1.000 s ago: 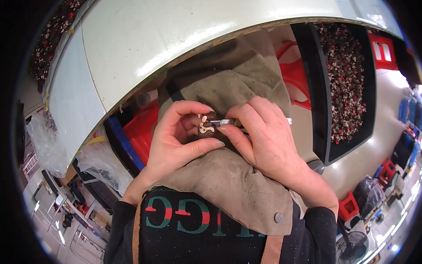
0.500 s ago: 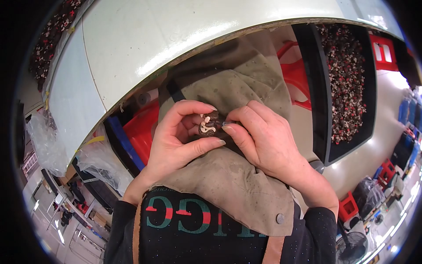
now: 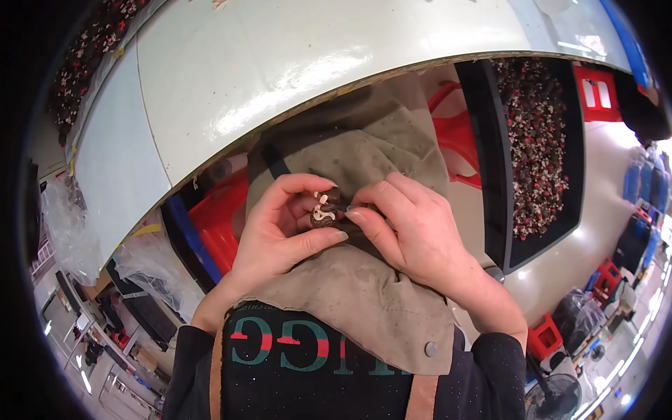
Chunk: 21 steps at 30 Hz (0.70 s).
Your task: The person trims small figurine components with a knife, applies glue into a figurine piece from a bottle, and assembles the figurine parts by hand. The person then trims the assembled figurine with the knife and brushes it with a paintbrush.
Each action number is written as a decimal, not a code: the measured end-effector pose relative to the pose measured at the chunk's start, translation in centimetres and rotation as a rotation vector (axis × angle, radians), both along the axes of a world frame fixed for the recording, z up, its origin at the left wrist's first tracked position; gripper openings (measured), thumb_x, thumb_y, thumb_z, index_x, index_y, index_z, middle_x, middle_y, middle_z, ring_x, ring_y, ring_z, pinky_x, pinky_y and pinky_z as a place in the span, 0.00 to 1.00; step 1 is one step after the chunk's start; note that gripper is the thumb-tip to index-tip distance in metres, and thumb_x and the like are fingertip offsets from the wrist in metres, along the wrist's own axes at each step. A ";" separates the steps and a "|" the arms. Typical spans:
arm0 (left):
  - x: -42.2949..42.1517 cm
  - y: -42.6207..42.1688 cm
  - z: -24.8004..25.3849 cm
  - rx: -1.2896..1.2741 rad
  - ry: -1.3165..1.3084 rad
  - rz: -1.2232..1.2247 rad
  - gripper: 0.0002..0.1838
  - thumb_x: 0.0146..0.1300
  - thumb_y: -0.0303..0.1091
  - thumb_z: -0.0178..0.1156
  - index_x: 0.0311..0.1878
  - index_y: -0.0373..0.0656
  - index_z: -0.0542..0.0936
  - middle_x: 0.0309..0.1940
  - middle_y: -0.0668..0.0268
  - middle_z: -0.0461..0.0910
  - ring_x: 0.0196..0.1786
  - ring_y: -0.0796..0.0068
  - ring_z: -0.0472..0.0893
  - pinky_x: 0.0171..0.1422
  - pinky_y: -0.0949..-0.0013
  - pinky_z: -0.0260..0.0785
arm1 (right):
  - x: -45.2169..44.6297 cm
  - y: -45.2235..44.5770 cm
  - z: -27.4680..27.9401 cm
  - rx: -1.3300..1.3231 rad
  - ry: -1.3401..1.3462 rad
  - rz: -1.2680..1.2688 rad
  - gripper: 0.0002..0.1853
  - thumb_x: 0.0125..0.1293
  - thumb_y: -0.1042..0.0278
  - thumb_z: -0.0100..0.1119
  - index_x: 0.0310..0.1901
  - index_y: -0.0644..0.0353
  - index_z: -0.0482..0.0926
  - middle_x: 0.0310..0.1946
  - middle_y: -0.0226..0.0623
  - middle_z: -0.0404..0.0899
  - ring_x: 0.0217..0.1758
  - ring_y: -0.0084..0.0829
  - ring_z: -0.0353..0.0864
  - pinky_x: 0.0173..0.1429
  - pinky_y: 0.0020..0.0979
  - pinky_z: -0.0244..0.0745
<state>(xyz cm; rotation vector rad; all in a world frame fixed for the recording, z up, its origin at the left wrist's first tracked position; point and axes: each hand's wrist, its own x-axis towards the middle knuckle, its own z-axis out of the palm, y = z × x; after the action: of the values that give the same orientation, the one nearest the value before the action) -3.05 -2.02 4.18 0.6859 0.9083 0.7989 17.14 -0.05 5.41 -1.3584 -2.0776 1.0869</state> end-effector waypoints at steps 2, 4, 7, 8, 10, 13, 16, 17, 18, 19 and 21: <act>-0.1 0.0 0.0 0.003 0.006 -0.017 0.24 0.59 0.22 0.66 0.58 0.41 0.70 0.46 0.68 0.75 0.48 0.81 0.77 0.52 0.76 0.72 | -0.1 0.0 0.0 -0.002 -0.004 0.003 0.07 0.63 0.65 0.61 0.36 0.59 0.78 0.27 0.37 0.75 0.29 0.40 0.76 0.33 0.37 0.72; -0.1 0.0 0.0 0.009 0.009 -0.025 0.24 0.59 0.22 0.66 0.58 0.41 0.71 0.48 0.68 0.73 0.49 0.81 0.77 0.53 0.76 0.72 | -0.3 0.0 0.0 0.001 -0.001 0.004 0.07 0.63 0.65 0.61 0.36 0.59 0.78 0.27 0.37 0.75 0.29 0.41 0.76 0.33 0.37 0.72; -0.2 0.0 0.0 0.013 0.011 -0.025 0.23 0.59 0.22 0.66 0.58 0.41 0.72 0.49 0.68 0.71 0.50 0.81 0.77 0.54 0.76 0.72 | -0.3 0.1 0.2 -0.013 -0.011 0.007 0.07 0.63 0.65 0.60 0.36 0.58 0.78 0.27 0.37 0.74 0.29 0.41 0.76 0.33 0.37 0.72; -0.2 0.0 0.0 0.010 0.009 -0.027 0.24 0.59 0.22 0.66 0.58 0.41 0.72 0.49 0.68 0.70 0.50 0.80 0.77 0.54 0.76 0.72 | -0.3 0.1 0.2 -0.019 -0.016 0.005 0.07 0.63 0.65 0.60 0.36 0.58 0.78 0.27 0.37 0.74 0.29 0.41 0.76 0.33 0.37 0.72; -0.2 0.0 -0.1 0.016 0.006 -0.027 0.24 0.59 0.22 0.66 0.58 0.41 0.72 0.49 0.68 0.69 0.50 0.80 0.77 0.54 0.75 0.72 | -0.2 0.1 0.3 -0.030 -0.027 0.003 0.07 0.63 0.65 0.60 0.36 0.58 0.79 0.26 0.37 0.74 0.29 0.41 0.76 0.33 0.37 0.72; -0.2 0.0 -0.1 0.033 0.010 -0.016 0.24 0.58 0.19 0.65 0.59 0.41 0.72 0.48 0.68 0.71 0.50 0.80 0.76 0.54 0.75 0.72 | -0.2 0.1 0.3 -0.033 -0.051 0.012 0.07 0.63 0.65 0.60 0.35 0.58 0.79 0.26 0.37 0.74 0.29 0.41 0.76 0.33 0.37 0.72; -0.2 0.0 -0.2 0.057 0.024 -0.007 0.25 0.57 0.17 0.65 0.59 0.41 0.72 0.47 0.69 0.72 0.50 0.81 0.76 0.55 0.75 0.72 | -0.2 0.2 0.3 -0.031 -0.052 0.012 0.07 0.63 0.65 0.61 0.35 0.58 0.79 0.26 0.37 0.74 0.29 0.41 0.76 0.33 0.37 0.71; -0.2 0.0 -0.4 0.085 0.026 -0.010 0.25 0.58 0.19 0.65 0.59 0.40 0.72 0.48 0.68 0.71 0.51 0.80 0.77 0.55 0.75 0.72 | -0.3 0.2 0.3 -0.026 -0.058 0.012 0.07 0.63 0.65 0.61 0.35 0.58 0.79 0.26 0.37 0.74 0.29 0.41 0.76 0.33 0.37 0.71; -0.3 0.0 -0.6 0.112 0.027 -0.015 0.24 0.59 0.21 0.66 0.59 0.40 0.72 0.48 0.67 0.69 0.51 0.79 0.77 0.54 0.75 0.73 | -0.3 0.2 0.3 -0.020 -0.065 0.011 0.07 0.62 0.65 0.62 0.35 0.58 0.79 0.26 0.37 0.74 0.29 0.41 0.76 0.33 0.37 0.71; -0.2 0.0 -0.6 0.112 0.031 -0.012 0.24 0.59 0.21 0.66 0.59 0.40 0.72 0.48 0.67 0.69 0.51 0.79 0.77 0.54 0.75 0.73 | -0.3 0.2 0.3 -0.014 -0.072 0.011 0.07 0.62 0.65 0.62 0.35 0.58 0.79 0.26 0.37 0.74 0.28 0.41 0.76 0.32 0.37 0.71; -0.2 0.0 -0.5 0.113 0.038 -0.006 0.24 0.59 0.21 0.66 0.59 0.40 0.72 0.48 0.67 0.70 0.50 0.79 0.77 0.54 0.75 0.73 | -0.2 0.2 0.0 0.046 -0.101 0.017 0.07 0.60 0.65 0.63 0.35 0.58 0.79 0.26 0.36 0.74 0.28 0.40 0.76 0.32 0.37 0.71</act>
<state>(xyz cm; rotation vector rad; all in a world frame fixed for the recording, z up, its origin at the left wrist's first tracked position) -3.22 -2.04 3.66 0.8045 0.8997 0.8387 16.91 0.11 5.43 -1.4027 -2.1759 0.9894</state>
